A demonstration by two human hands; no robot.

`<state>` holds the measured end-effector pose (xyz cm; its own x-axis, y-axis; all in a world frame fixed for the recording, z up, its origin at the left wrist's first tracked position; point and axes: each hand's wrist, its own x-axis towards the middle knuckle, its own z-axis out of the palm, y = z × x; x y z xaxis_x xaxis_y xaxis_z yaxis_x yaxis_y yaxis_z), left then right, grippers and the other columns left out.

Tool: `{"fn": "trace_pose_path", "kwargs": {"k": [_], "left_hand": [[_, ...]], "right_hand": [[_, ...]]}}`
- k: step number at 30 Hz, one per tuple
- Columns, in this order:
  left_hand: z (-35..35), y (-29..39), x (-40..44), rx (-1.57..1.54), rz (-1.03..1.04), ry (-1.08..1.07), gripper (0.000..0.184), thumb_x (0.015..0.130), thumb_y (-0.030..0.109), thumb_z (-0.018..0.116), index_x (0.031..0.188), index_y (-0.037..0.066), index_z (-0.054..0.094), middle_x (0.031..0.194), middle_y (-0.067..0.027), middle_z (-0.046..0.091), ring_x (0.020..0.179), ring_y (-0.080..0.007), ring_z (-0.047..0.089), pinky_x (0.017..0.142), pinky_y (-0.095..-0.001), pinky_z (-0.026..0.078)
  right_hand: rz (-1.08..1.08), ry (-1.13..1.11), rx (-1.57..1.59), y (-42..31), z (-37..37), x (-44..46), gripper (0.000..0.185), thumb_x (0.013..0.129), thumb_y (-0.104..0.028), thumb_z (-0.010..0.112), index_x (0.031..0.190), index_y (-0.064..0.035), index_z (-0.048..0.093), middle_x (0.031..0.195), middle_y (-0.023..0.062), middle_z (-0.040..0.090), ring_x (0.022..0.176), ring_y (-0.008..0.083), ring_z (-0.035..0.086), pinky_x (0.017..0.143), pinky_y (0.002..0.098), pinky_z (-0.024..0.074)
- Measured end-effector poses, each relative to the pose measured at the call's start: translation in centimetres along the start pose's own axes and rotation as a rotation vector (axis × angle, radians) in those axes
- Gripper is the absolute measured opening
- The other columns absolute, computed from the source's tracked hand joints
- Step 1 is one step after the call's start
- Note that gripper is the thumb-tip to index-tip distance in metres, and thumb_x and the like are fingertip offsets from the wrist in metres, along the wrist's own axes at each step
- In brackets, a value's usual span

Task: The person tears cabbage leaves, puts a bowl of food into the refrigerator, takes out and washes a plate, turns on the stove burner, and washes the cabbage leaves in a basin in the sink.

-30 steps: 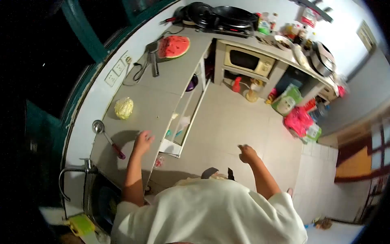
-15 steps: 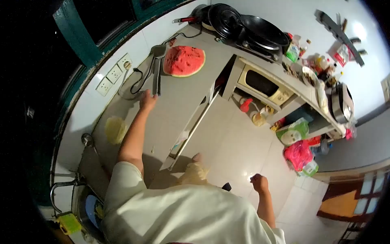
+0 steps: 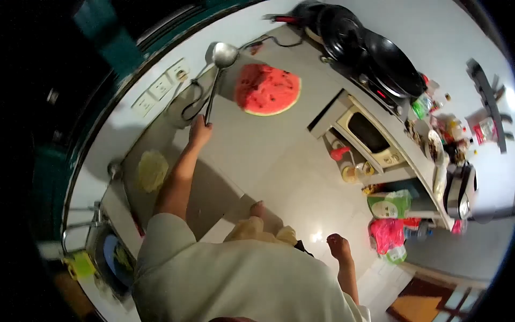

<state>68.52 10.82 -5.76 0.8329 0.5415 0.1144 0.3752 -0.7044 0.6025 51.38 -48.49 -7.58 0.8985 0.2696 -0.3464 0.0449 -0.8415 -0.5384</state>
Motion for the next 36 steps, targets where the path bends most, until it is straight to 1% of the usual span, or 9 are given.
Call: {"fn": "trace_pose_path", "kwargs": {"k": [4,7,11,16,19,23,30,33,36], "left_hand": [[-9.5,1.7,-13.6,-0.511,-0.216,-0.127,0.025,0.078,0.024,0.058,0.083,0.005,0.043,0.063,-0.0031,0.049,0.047,-0.0102,0.047,0.041,-0.0263,0.039],[-16.0,2.4,-26.9,-0.704,-0.283,-0.137,0.023,0.083,0.028,0.054,0.085,0.007,0.045,0.061,-0.0009,0.046,0.046,-0.0085,0.043,0.040,-0.0238,0.034],[-21.8,0.5,-42.1,-1.033,-0.543,-0.119,0.027,0.087,0.034,0.045,0.084,0.007,0.046,0.058,0.0004,0.045,0.047,-0.0068,0.042,0.038,-0.0212,0.031],[-25.1,1.6,-54.3,-1.128,-0.701,0.236,0.025,0.088,0.027,0.044,0.093,0.003,0.047,0.061,-0.0017,0.047,0.041,-0.0062,0.039,0.036,-0.0187,0.030],[-28.3,-0.3,-60.3,-1.386,-0.758,0.526,0.028,0.087,0.020,0.045,0.108,0.001,0.046,0.064,-0.0042,0.049,0.038,-0.0064,0.036,0.033,-0.0177,0.029],[-31.6,-6.9,-64.4,-1.576,-0.816,0.758,0.030,0.087,0.015,0.043,0.113,0.000,0.044,0.071,-0.0052,0.051,0.041,-0.0075,0.039,0.035,-0.0181,0.031],[-37.9,-18.2,-67.8,-1.673,-0.827,1.053,0.025,0.087,0.011,0.044,0.110,0.001,0.047,0.079,-0.0071,0.053,0.046,-0.0091,0.044,0.037,-0.0194,0.033],[-40.5,-21.5,-68.9,-1.636,-0.861,1.066,0.024,0.086,0.011,0.047,0.107,0.000,0.049,0.078,-0.0067,0.054,0.042,-0.0086,0.043,0.035,-0.0183,0.032],[-41.7,-23.6,-69.7,-1.619,-0.851,1.039,0.026,0.084,0.011,0.050,0.107,0.000,0.048,0.077,-0.0058,0.054,0.041,-0.0082,0.043,0.034,-0.0185,0.031]], "right_hand": [[-0.229,-0.169,0.071,-2.1,-2.2,5.2,0.017,0.081,-0.017,0.053,0.075,-0.0021,0.058,0.076,0.0111,0.061,0.068,0.0217,0.060,0.060,0.0295,0.0475],[-0.382,-0.386,0.609,-2.9,-0.1,10.3,0.017,0.080,-0.011,0.054,0.067,-0.0011,0.054,0.061,0.0075,0.057,0.055,0.0121,0.057,0.050,0.0266,0.0454],[-0.622,-0.451,0.002,-19.1,-0.5,9.6,0.015,0.079,-0.010,0.056,0.067,-0.0005,0.055,0.058,0.0093,0.056,0.055,0.0165,0.057,0.052,0.0273,0.0451],[-1.156,-0.565,0.034,-32.1,5.4,5.2,0.006,0.079,0.001,0.052,0.080,-0.0020,0.057,0.080,0.0121,0.061,0.074,0.0214,0.060,0.068,0.0297,0.0470],[-1.688,-0.446,0.073,-42.4,12.2,1.7,0.025,0.078,0.000,0.052,0.102,-0.0042,0.049,0.091,0.0144,0.058,0.082,0.0300,0.058,0.073,0.0326,0.0460],[-1.823,-0.393,-0.136,-57.4,23.6,-2.5,0.033,0.073,0.000,0.053,0.106,-0.0038,0.049,0.107,0.0154,0.052,0.104,0.0312,0.048,0.085,0.0415,0.0407],[-2.206,0.212,-0.497,-77.6,46.5,-5.0,0.031,0.075,-0.012,0.051,0.106,-0.0111,0.056,0.131,0.0067,0.036,0.124,0.0248,0.029,0.100,0.0526,0.0154],[-1.925,0.142,-1.204,-79.8,46.2,-8.9,0.032,0.079,-0.018,0.049,0.110,-0.0127,0.055,0.128,0.0068,0.040,0.126,0.0222,0.025,0.104,0.0519,0.0071],[-1.762,0.263,-1.376,-79.1,47.6,-7.9,0.038,0.081,-0.021,0.044,0.117,-0.0085,0.049,0.130,0.0088,0.038,0.127,0.0224,0.024,0.103,0.0518,0.0071]]}}
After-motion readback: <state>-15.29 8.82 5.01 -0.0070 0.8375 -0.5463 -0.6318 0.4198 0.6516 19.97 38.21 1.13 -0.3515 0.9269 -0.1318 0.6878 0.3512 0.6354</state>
